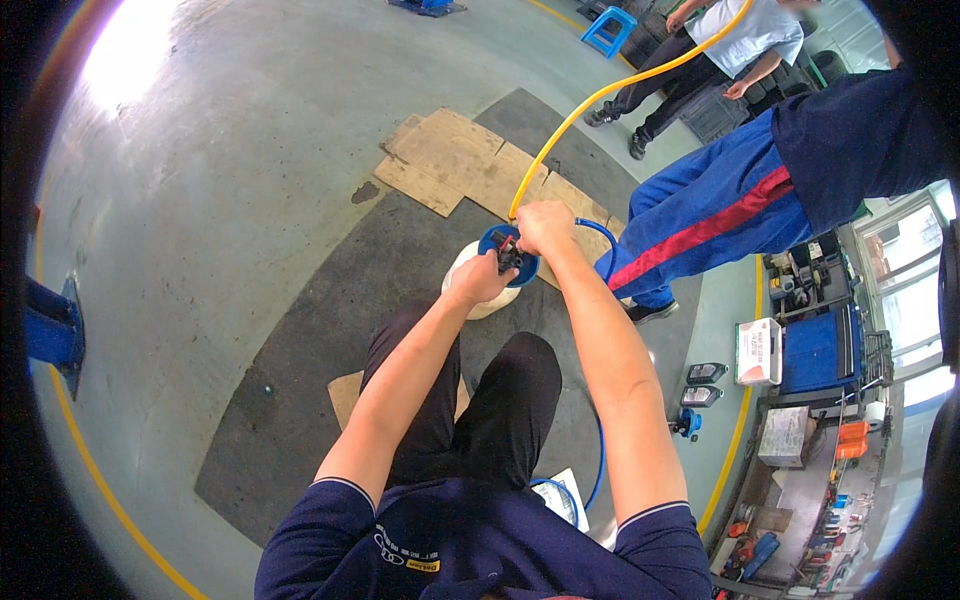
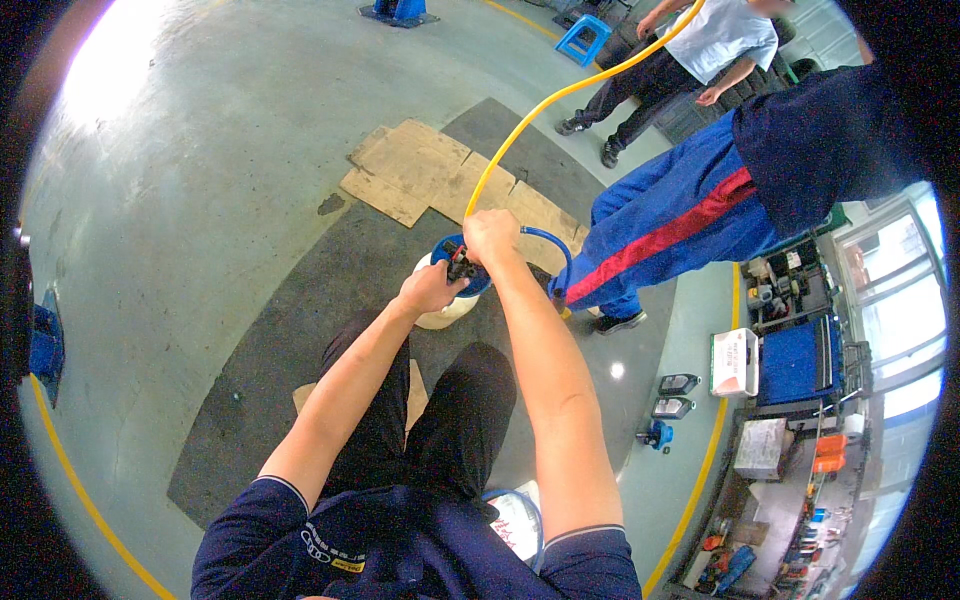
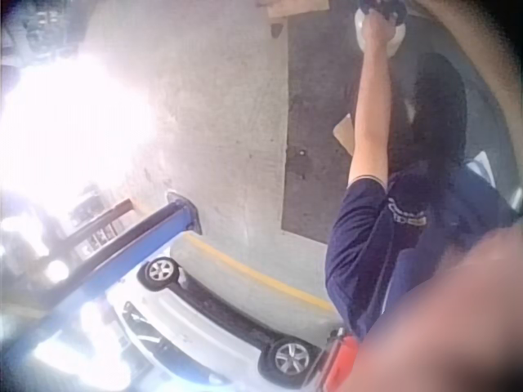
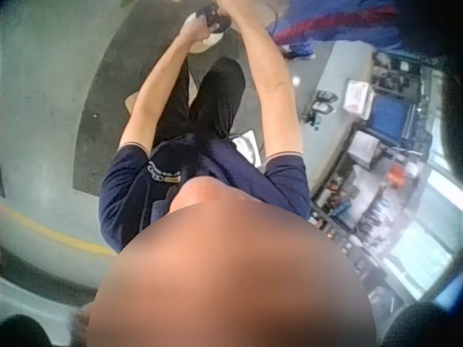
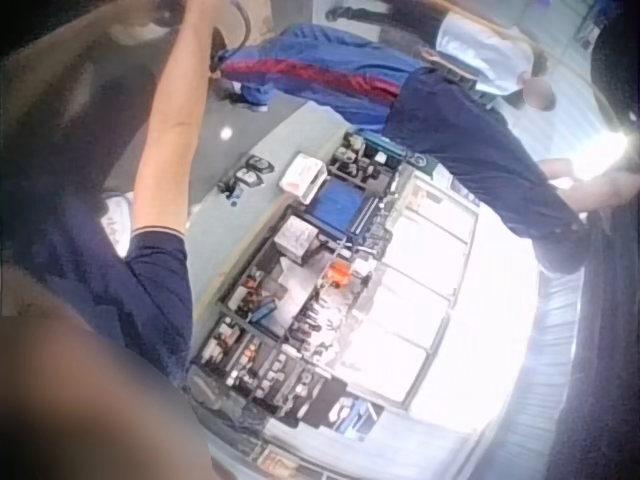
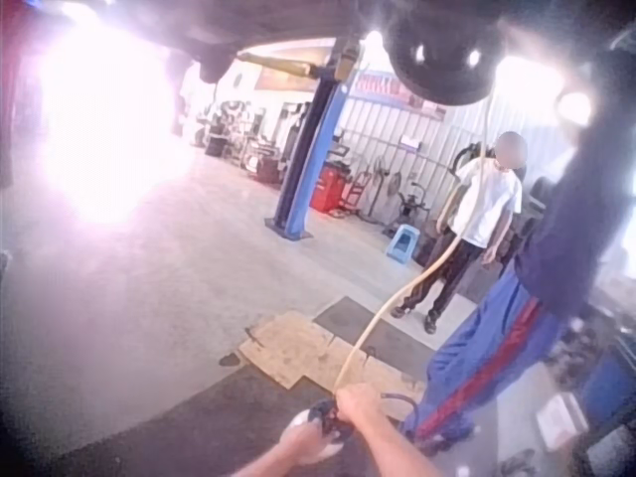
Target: The person sits on the floor and assembles a mechanical device, likely a fluid transfer pump, by connecting a yellow hose and a blue hose to a white container. They manipulate the internal components and tighten connections with their hands.
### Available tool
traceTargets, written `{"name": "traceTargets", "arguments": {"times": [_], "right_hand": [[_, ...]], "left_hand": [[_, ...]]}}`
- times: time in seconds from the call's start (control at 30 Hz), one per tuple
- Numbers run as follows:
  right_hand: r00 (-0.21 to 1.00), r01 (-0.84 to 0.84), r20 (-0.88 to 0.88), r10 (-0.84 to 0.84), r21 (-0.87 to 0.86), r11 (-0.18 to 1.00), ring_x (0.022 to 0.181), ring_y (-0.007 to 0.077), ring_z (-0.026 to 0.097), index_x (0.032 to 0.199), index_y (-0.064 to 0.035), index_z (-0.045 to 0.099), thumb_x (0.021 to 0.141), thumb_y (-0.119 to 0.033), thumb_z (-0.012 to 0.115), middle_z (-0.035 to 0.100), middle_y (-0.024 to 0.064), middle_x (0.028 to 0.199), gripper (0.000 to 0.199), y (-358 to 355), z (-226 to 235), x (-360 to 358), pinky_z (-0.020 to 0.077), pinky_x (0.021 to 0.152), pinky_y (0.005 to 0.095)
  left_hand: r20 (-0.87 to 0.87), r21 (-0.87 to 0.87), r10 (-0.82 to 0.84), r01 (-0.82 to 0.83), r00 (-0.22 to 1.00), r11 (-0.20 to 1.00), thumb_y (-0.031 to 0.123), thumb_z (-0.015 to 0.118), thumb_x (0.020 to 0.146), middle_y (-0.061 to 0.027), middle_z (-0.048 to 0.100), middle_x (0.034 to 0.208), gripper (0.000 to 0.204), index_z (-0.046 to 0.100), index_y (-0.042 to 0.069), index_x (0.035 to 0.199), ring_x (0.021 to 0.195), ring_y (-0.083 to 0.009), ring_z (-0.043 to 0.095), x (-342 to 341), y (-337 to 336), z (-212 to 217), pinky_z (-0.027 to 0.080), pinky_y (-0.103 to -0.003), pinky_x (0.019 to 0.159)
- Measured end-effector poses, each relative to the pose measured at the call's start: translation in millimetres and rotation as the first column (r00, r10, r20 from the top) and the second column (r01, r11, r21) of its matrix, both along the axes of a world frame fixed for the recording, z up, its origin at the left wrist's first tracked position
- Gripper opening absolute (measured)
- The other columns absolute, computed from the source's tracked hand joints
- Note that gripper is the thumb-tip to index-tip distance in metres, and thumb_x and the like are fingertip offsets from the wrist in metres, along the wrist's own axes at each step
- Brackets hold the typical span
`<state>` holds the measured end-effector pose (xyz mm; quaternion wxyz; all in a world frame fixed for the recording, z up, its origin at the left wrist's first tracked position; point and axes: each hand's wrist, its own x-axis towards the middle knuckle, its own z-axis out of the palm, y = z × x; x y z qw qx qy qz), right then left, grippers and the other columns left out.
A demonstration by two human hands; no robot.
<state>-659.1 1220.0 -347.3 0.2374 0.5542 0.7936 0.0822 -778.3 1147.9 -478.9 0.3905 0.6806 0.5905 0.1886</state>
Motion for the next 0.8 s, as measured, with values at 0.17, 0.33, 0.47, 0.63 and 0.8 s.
{"name": "traceTargets", "arguments": {"times": [0.17,0.33,0.47,0.63,0.8], "right_hand": [[1.000,-0.019,0.004,0.019,-0.002,1.000,0.096,0.0260,0.080,0.099,-0.0132,0.085,0.074,-0.025,0.088,0.083,0.0067,0.100,0.027,0.0,-0.4,0.8,0.0640,0.079,0.0395],[1.000,-0.007,0.027,0.007,-0.005,1.000,0.099,0.0263,0.079,0.099,-0.0134,0.085,0.076,-0.031,0.088,0.082,0.0075,0.102,0.029,-0.8,1.2,0.4,0.0636,0.082,0.0395],[1.000,0.001,0.032,-0.001,-0.017,1.000,0.101,0.0254,0.079,0.101,-0.0137,0.085,0.076,-0.026,0.088,0.083,0.0067,0.104,0.028,-3.4,7.3,-4.8,0.0636,0.083,0.0385],[1.000,-0.025,0.018,0.025,-0.015,1.000,0.096,0.0283,0.079,0.097,-0.0113,0.084,0.076,-0.038,0.089,0.082,0.0097,0.098,0.034,0.8,1.4,1.9,0.0635,0.081,0.0413],[0.999,-0.018,0.035,0.019,-0.017,1.000,0.097,0.0274,0.079,0.097,-0.0123,0.084,0.077,-0.033,0.087,0.082,0.0088,0.099,0.029,-0.7,4.3,-3.0,0.0635,0.081,0.0405]], "left_hand": [[-0.023,0.019,-0.002,0.003,1.000,1.000,0.058,0.070,0.095,-0.0262,0.076,0.109,0.065,0.063,-0.003,0.115,0.105,-0.0424,0.074,0.4,0.8,-1.8,0.058,-0.051,0.090],[-0.016,0.011,-0.010,0.010,1.000,1.000,0.058,0.070,0.096,-0.0263,0.076,0.108,0.065,0.063,-0.003,0.115,0.105,-0.0428,0.074,0.7,0.4,1.5,0.058,-0.051,0.090],[-0.016,0.034,0.000,0.001,1.000,0.999,0.057,0.070,0.096,-0.0265,0.076,0.108,0.064,0.063,-0.004,0.115,0.105,-0.0429,0.074,0.0,0.1,-1.5,0.057,-0.051,0.090],[-0.003,0.036,-0.002,0.002,1.000,0.999,0.058,0.070,0.096,-0.0270,0.076,0.109,0.065,0.063,-0.004,0.116,0.105,-0.0430,0.074,1.3,0.0,-1.8,0.057,-0.050,0.090],[-0.007,0.056,0.006,-0.005,1.000,0.998,0.058,0.070,0.095,-0.0271,0.076,0.108,0.066,0.063,-0.004,0.116,0.104,-0.0434,0.074,0.2,0.3,-5.3,0.057,-0.051,0.090]]}}
